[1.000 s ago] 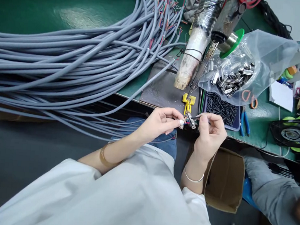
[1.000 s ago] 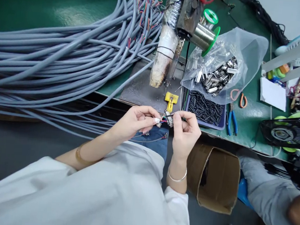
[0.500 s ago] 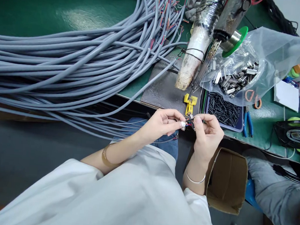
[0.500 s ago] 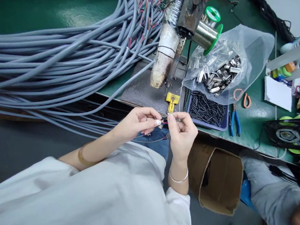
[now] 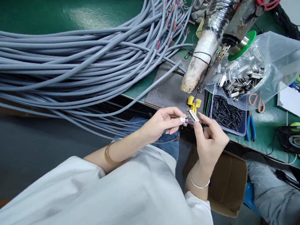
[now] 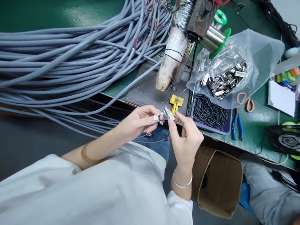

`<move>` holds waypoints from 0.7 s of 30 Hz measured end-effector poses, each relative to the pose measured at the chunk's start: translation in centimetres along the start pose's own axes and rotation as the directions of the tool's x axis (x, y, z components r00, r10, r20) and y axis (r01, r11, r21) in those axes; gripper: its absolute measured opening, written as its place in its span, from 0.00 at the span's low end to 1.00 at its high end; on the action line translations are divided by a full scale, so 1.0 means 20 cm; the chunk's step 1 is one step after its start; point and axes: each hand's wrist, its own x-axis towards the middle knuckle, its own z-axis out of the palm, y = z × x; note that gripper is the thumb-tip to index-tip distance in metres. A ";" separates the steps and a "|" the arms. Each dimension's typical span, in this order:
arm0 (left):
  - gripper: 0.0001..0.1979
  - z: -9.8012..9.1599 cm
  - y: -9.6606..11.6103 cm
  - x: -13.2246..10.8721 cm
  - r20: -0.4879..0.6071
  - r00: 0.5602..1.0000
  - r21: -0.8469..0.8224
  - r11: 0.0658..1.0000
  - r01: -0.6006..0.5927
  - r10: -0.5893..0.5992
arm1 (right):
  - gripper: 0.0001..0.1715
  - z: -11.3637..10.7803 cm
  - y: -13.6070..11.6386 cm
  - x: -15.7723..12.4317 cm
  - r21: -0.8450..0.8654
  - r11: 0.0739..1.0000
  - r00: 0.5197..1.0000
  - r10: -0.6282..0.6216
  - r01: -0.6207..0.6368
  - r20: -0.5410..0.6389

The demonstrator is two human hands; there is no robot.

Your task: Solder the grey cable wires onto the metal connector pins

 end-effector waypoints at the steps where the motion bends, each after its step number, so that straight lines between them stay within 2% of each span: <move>1: 0.12 0.00 0.00 0.00 0.001 1.000 -0.004 1.000 -0.010 0.010 | 0.12 0.01 0.01 0.00 0.053 0.997 0.998 0.052 -0.054 0.039; 4: 0.12 0.00 0.00 0.00 0.003 0.997 0.056 0.996 -0.076 0.076 | 0.12 0.05 0.01 0.00 0.251 0.948 0.979 0.170 -0.194 0.112; 6: 0.10 0.00 0.00 -0.01 -0.023 0.987 0.159 0.975 -0.153 0.158 | 0.12 0.08 0.00 0.00 0.307 0.923 0.972 0.200 -0.230 0.126; 9: 0.08 0.01 0.01 -0.01 -0.078 0.957 0.310 0.919 -0.244 0.280 | 0.12 0.11 0.00 0.00 0.243 0.946 0.977 0.198 -0.212 0.081; 12: 0.06 0.01 0.01 0.00 -0.102 0.936 0.382 0.882 -0.275 0.336 | 0.12 0.11 0.00 0.00 0.119 0.982 0.989 0.144 -0.147 0.035; 14: 0.06 0.02 0.03 0.01 -0.118 0.936 0.407 0.876 -0.260 0.333 | 0.13 0.10 0.01 -0.01 0.110 0.987 0.993 0.116 -0.117 0.009; 18: 0.10 0.01 0.06 0.03 -0.151 0.962 0.381 0.911 -0.155 0.227 | 0.15 0.08 0.02 -0.02 0.251 0.966 0.988 0.087 -0.052 -0.128; 21: 0.12 0.00 0.08 0.04 -0.153 0.974 0.317 0.942 -0.112 0.168 | 0.11 0.08 0.04 -0.02 0.254 0.967 0.975 0.080 -0.024 -0.209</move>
